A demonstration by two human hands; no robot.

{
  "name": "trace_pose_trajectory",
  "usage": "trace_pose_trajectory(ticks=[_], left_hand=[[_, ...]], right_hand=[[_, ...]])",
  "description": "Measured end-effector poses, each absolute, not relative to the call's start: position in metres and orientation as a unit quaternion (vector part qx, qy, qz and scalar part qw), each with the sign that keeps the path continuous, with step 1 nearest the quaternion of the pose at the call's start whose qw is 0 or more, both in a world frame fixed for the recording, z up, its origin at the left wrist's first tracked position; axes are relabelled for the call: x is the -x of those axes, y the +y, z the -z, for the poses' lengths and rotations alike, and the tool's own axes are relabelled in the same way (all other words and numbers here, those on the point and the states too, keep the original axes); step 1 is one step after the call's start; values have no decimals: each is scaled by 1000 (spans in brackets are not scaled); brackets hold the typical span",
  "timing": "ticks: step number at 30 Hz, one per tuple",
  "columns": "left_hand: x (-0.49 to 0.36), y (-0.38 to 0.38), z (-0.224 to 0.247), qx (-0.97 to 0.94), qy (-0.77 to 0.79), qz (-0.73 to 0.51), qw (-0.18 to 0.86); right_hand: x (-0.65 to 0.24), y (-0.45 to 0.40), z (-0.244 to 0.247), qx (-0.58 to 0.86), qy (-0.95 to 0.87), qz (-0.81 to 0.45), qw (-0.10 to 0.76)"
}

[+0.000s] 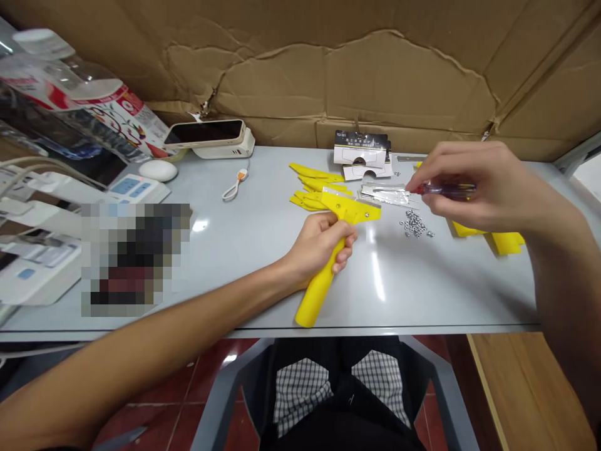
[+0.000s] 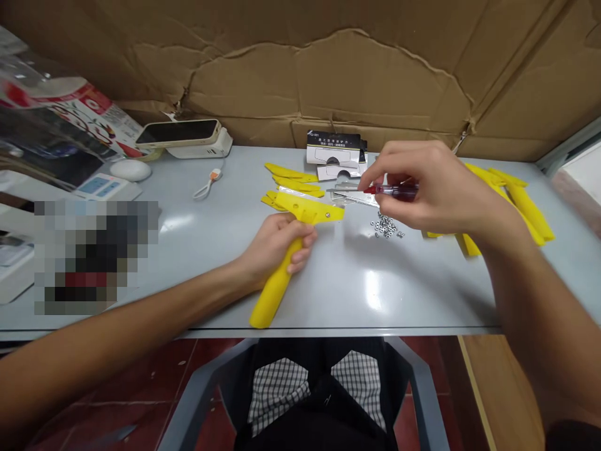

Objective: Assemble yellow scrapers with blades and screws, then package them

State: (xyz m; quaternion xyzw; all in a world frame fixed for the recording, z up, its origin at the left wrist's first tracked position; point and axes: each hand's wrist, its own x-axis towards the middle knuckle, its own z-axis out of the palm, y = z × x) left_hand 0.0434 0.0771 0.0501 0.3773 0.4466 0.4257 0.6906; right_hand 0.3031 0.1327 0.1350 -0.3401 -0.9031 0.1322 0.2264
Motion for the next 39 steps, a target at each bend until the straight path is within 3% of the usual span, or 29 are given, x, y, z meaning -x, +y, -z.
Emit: trace_pose_trajectory(ticks=[21,34,39], left_hand=[[-43,76,-52,-393,472,-400,680],[-50,72,-48,-419,515,-391,637],[-51,74,-51,-408,528,-395,632]], right_hand=[[-311,134,-86,241,-933,-85,253],[-308,106,-92,287,-943,64,155],[-306,111,-99,261,-936,3,234]])
